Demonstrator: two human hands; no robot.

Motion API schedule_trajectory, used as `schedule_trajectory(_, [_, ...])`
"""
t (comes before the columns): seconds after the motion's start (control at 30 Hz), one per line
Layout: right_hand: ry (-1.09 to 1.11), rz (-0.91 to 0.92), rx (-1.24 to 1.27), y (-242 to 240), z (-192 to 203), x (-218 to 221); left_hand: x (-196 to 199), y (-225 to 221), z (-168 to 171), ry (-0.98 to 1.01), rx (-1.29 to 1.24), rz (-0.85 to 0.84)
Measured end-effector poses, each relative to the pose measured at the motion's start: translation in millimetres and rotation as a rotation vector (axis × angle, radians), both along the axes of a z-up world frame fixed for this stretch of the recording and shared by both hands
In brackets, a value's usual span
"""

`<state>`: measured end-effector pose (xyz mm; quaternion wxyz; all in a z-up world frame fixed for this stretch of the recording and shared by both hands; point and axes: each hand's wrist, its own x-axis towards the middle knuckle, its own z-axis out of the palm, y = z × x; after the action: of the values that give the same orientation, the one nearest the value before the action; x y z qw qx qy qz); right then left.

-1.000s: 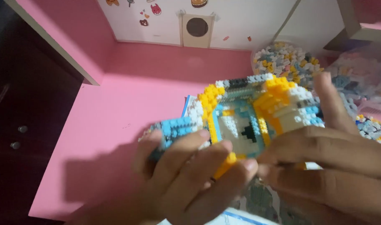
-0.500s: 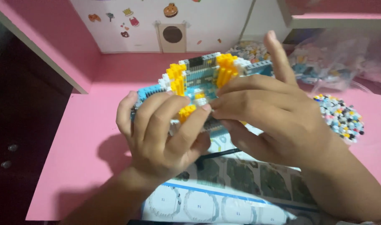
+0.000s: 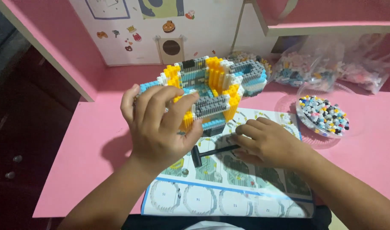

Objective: Assembling a character figure using micro-sized building blocks, involving piece placement and using a small hammer to ensure blocks are tightly connected.

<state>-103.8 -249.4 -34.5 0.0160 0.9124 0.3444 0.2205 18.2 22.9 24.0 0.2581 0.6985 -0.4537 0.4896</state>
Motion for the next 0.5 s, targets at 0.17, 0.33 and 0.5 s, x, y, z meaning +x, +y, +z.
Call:
schedule_trajectory(0.17, [0.213, -0.107, 0.091, -7.6, -22.8, 3.0, -3.4, 0.6, 6.0, 0.075, 0.010, -0.024])
schedule_trajectory(0.33, [0.299, -0.072, 0.292, -7.9, -27.5, 3.1, 2.3, 1.2, 0.5, 0.111, 0.008, -0.048])
schedule_trajectory(0.5, [0.308, -0.052, 0.365, -8.9, -28.6, 4.3, 41.0, 5.8, -6.9, 0.118, 0.026, -0.165])
